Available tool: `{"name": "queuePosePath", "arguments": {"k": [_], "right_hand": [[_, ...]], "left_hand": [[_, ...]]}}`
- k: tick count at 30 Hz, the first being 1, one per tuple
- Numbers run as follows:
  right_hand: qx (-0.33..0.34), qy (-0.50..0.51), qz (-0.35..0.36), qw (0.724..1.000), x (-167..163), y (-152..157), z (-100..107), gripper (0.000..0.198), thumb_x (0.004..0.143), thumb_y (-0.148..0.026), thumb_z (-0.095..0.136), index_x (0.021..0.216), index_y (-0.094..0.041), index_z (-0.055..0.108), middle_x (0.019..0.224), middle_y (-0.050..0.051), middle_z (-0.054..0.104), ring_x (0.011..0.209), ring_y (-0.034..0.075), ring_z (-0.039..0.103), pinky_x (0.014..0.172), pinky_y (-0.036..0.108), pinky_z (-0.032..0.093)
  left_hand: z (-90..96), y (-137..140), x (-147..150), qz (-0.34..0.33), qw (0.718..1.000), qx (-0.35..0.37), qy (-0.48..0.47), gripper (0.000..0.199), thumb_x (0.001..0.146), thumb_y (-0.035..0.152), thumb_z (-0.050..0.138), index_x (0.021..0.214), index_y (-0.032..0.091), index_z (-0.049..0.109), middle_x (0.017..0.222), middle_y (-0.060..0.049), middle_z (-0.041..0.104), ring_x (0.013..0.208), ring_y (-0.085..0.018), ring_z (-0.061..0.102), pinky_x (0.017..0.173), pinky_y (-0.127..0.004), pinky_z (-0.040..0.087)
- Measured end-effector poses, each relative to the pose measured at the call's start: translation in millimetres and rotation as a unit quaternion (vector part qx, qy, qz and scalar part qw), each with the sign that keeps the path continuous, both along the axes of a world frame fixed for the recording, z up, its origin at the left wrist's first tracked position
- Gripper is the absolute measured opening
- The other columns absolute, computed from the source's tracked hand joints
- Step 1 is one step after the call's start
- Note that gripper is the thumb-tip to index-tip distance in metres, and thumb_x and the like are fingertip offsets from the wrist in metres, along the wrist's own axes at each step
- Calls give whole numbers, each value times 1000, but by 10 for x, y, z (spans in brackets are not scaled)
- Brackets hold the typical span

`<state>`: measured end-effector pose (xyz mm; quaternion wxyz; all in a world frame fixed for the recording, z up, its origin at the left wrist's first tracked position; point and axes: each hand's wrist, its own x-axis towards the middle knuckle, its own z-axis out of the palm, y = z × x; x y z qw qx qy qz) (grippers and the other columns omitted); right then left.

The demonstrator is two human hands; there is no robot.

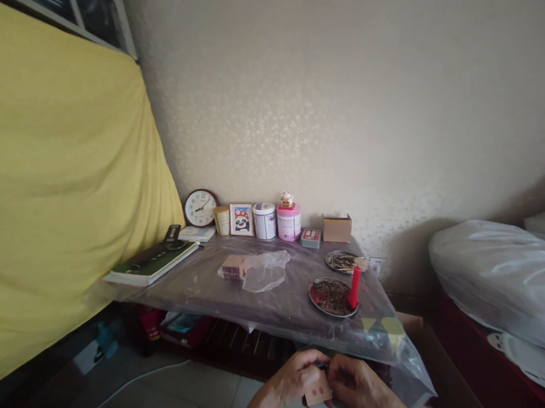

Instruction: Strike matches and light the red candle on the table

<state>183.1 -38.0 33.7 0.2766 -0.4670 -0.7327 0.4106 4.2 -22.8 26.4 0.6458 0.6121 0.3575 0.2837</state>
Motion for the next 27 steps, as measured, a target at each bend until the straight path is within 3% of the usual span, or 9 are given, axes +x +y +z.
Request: {"name": "queuePosePath", "arguments": {"k": [7, 12, 17, 22, 27], "right_hand": [[-27, 2, -24, 999, 42, 17, -12, 8, 75, -23, 56, 70, -16, 56, 64, -2, 59, 57, 9, 47, 51, 18, 34], [-67, 109, -29, 991, 47, 48, -26, 14, 76, -28, 59, 70, -17, 54, 60, -4, 58, 56, 9, 49, 52, 19, 35], [-144, 223, -64, 962, -40, 76, -25, 28, 74, -42, 64, 89, -19, 58, 68, -1, 65, 66, 12, 59, 60, 21, 42], [-181, 267, -125, 938, -139, 113, -80, 36, 60, -50, 73, 69, -18, 59, 57, -2, 64, 56, 11, 58, 53, 19, 41], [-197, 303, -144, 921, -119, 124, -94, 33, 58, -47, 75, 63, -18, 60, 54, -4, 60, 52, 9, 56, 51, 18, 41]], "left_hand": [[22, -4, -13, 1, 1000, 3, 14, 38, 75, 31, 41, 106, 17, 59, 65, -2, 64, 50, -12, 53, 42, -19, 30], [120, -16, -18, 38, 999, -3, 3, 37, 75, 34, 42, 102, 16, 59, 63, -4, 65, 50, -12, 52, 40, -18, 26], [163, -18, -32, 123, 992, -2, 9, 36, 76, 35, 41, 103, 18, 57, 62, 0, 57, 47, -10, 46, 39, -17, 27], [129, -8, -21, 136, 991, 10, 13, 33, 77, 34, 40, 102, 20, 57, 63, 2, 52, 49, -10, 46, 38, -17, 28], [116, -2, -12, 115, 993, 6, -40, 31, 78, 35, 44, 102, 19, 56, 65, 1, 56, 52, -11, 49, 43, -20, 34]]}}
